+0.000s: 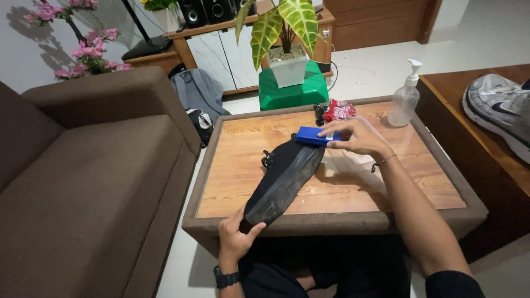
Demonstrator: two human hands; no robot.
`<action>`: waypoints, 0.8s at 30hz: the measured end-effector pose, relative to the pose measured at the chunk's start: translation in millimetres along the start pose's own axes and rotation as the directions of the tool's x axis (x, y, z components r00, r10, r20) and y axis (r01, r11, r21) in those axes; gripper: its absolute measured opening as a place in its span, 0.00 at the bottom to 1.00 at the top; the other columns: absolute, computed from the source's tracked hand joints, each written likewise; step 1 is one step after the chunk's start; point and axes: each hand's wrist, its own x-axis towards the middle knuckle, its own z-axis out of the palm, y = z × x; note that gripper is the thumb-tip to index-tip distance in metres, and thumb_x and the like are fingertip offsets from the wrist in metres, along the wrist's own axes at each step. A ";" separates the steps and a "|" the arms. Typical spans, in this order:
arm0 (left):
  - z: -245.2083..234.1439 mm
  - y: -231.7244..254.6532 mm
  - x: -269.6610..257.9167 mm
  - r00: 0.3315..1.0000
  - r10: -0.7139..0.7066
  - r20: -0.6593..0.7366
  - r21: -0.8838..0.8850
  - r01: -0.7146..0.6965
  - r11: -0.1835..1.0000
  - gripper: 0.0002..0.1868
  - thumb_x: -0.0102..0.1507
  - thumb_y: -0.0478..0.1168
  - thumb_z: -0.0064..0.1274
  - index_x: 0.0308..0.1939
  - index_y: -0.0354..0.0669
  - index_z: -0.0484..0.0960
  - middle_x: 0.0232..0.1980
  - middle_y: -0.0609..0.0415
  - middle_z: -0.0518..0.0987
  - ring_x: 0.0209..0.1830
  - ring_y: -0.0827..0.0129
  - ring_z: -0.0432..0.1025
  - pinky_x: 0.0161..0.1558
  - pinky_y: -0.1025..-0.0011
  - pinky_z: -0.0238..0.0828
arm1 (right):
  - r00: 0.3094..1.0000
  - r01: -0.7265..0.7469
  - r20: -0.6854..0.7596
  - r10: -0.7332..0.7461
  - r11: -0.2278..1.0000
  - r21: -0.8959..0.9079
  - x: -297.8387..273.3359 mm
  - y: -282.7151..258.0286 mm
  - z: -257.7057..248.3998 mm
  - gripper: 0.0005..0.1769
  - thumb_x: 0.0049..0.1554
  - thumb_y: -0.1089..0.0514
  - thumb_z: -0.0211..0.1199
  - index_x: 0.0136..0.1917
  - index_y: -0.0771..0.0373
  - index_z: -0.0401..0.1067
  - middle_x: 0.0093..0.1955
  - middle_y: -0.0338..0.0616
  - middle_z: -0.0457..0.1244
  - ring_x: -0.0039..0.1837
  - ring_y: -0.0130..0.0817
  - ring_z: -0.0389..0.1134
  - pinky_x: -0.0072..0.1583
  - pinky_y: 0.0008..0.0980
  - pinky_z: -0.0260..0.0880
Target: Cleaning a black sneaker using a brush and cleaning solution while sitting at a low table.
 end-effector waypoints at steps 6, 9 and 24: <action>-0.1 -0.2 -1.1 1.000 -0.004 -0.001 0.003 0.004 1.000 0.30 0.49 0.45 0.69 0.54 0.38 0.83 0.38 0.47 0.89 0.27 0.59 0.80 0.32 0.69 0.74 | 0.990 -0.127 -0.031 0.134 0.975 0.182 2.8 16.6 6.5 0.21 0.43 0.61 0.74 0.52 0.51 0.82 0.48 0.41 0.75 0.39 0.27 0.69 0.42 0.23 0.64; 1.0 -1.0 -1.7 1.000 0.021 0.003 0.034 -0.021 0.999 0.31 0.50 0.48 0.68 0.54 0.36 0.82 0.38 0.46 0.88 0.26 0.62 0.81 0.32 0.70 0.75 | 0.998 -0.033 0.055 0.023 0.980 0.196 0.6 8.2 -1.2 0.20 0.41 0.58 0.76 0.50 0.56 0.83 0.51 0.42 0.74 0.37 0.27 0.64 0.39 0.26 0.62; 0.4 -3.0 -1.5 1.000 0.013 -0.001 0.007 -0.013 1.000 0.30 0.50 0.46 0.68 0.52 0.35 0.83 0.39 0.46 0.88 0.28 0.59 0.81 0.34 0.69 0.76 | 0.997 -0.077 0.027 0.074 0.990 0.116 3.5 19.2 3.8 0.19 0.40 0.51 0.77 0.48 0.50 0.84 0.51 0.38 0.76 0.31 0.24 0.57 0.36 0.23 0.57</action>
